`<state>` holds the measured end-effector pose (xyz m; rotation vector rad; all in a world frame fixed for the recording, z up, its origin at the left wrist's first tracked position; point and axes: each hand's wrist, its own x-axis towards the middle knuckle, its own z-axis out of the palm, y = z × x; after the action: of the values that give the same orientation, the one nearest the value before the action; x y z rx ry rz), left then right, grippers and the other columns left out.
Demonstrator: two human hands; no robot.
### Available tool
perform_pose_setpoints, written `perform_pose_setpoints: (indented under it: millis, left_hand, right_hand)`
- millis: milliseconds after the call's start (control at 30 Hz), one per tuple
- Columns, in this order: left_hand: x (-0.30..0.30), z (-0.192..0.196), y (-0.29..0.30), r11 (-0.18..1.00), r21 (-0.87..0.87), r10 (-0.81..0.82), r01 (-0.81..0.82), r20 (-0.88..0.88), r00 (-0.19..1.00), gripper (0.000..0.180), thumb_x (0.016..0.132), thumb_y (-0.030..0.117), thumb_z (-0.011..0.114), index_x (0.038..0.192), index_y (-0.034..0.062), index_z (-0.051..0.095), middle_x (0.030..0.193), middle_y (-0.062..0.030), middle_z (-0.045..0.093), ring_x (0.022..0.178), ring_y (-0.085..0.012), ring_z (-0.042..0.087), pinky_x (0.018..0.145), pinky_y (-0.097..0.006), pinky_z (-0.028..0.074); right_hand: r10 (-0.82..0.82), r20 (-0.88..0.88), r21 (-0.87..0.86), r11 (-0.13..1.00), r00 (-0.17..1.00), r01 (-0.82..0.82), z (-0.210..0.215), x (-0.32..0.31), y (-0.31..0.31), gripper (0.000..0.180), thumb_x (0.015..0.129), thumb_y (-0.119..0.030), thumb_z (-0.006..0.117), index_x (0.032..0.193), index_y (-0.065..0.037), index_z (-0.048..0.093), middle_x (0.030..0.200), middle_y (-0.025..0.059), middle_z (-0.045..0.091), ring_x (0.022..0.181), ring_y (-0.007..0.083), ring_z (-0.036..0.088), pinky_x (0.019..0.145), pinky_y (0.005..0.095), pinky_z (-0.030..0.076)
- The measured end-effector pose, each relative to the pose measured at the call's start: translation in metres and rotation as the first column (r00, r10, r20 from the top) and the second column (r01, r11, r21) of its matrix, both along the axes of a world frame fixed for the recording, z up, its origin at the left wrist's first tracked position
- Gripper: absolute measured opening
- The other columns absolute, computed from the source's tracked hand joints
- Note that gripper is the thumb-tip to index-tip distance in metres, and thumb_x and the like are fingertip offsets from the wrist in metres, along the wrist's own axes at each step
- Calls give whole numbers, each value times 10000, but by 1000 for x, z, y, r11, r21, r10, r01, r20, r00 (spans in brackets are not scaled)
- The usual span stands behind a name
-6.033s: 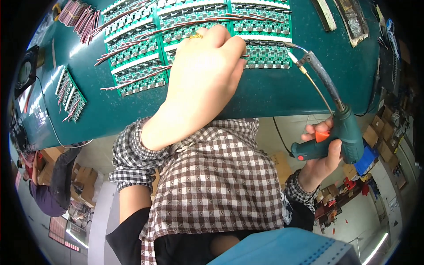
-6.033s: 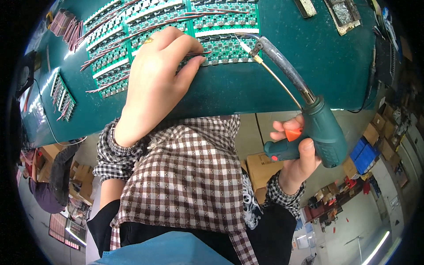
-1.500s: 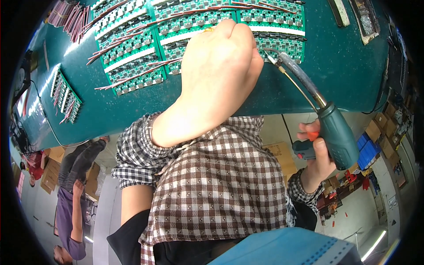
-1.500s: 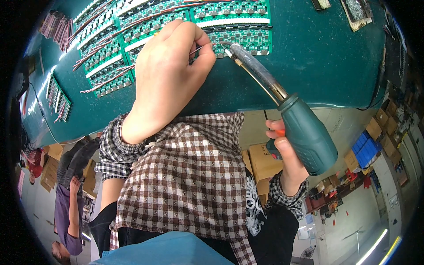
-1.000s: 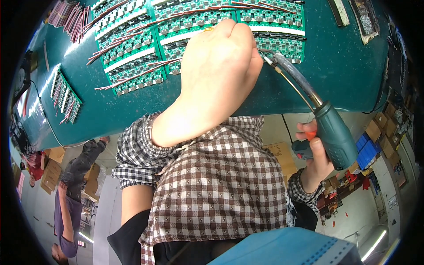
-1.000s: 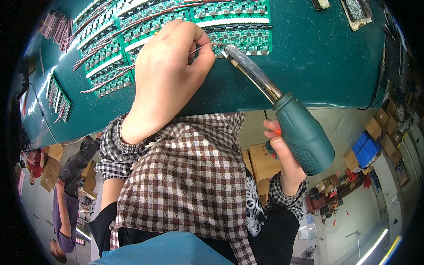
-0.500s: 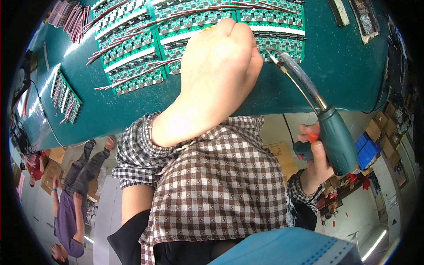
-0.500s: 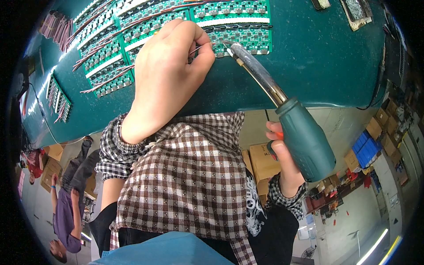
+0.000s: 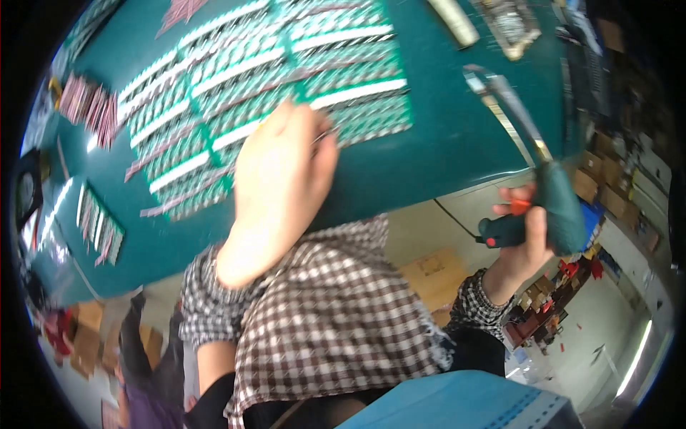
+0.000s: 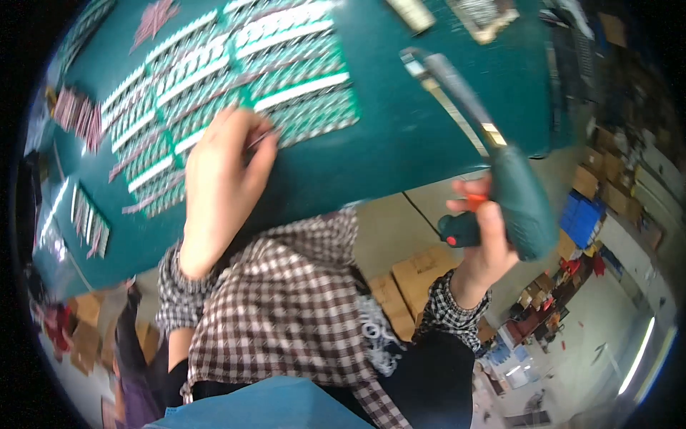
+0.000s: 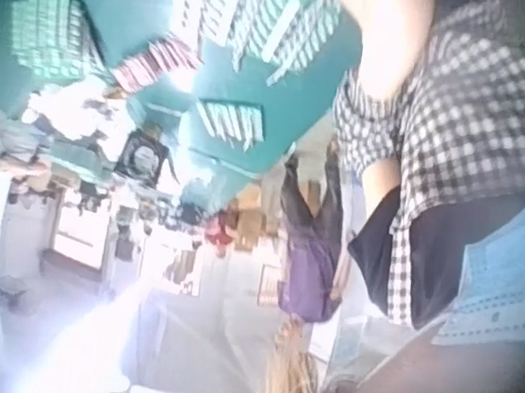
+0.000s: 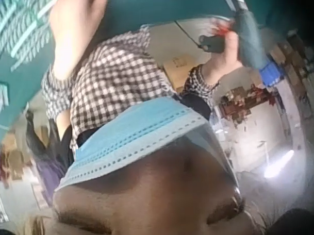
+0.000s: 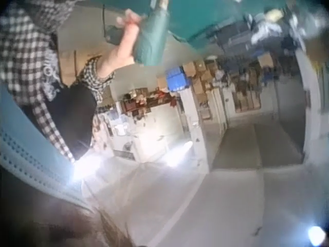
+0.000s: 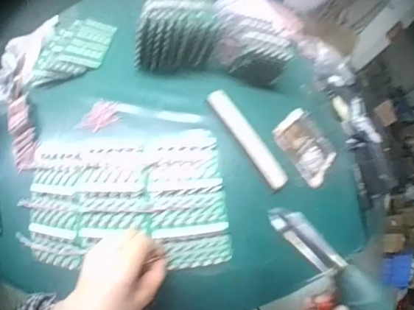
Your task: The person solders wires onto circuit boards, positioning the wires onto the boards by hand and soldering the connections with an electric soldering gun.
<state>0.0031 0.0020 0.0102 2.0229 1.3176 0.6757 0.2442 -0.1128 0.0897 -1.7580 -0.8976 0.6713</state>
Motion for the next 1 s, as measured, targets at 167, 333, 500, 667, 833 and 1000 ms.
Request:
perform_pose_setpoints:
  millis: [167,333,500,667,833,1000]
  left_hand:
    - [-6,11,-3,999,28,-41,43,-66,997,125,730,22,625,807,50,531,748,-116,515,666,-310,545,591,-392,435]
    - [-5,3,-3,999,33,-37,39,-77,996,103,743,41,619,797,44,532,748,-123,517,674,-317,550,592,-402,439]
    - [0,1,7,999,1,-53,53,-82,995,76,758,50,596,782,26,529,727,-139,529,660,-329,557,583,-411,451]
    - [1,1,8,987,148,-54,64,-70,996,97,761,74,596,744,4,531,680,-134,532,591,-320,560,551,-403,467]
    - [0,0,4,988,132,-72,86,-108,992,91,761,55,627,789,43,542,726,-100,547,646,-293,562,563,-368,452]
    - [0,-2,4,984,147,-86,104,-123,989,92,757,50,629,782,43,541,714,-100,540,636,-298,557,559,-369,449]
  right_hand:
    - [-227,136,399,904,964,156,-17,42,37,295,918,-136,496,1122,73,540,943,163,633,829,282,655,622,349,574]
    - [-409,256,531,817,876,226,-28,49,60,207,861,-93,599,971,80,627,893,168,655,771,259,670,610,328,565]
    - [-325,315,493,859,892,138,-10,42,61,309,888,-150,533,1021,126,575,977,182,633,824,286,652,642,323,572]
    - [-41,377,239,969,925,-54,-28,44,43,278,903,-69,453,1108,107,516,932,219,622,861,344,648,675,363,573]
    - [-67,12,100,993,998,65,-3,1,0,378,894,-190,515,1128,107,504,967,208,618,809,311,659,598,319,574]
    - [124,-243,-155,974,962,-164,-1,-37,-23,481,852,-279,556,1124,113,490,892,159,589,722,264,653,541,310,562]
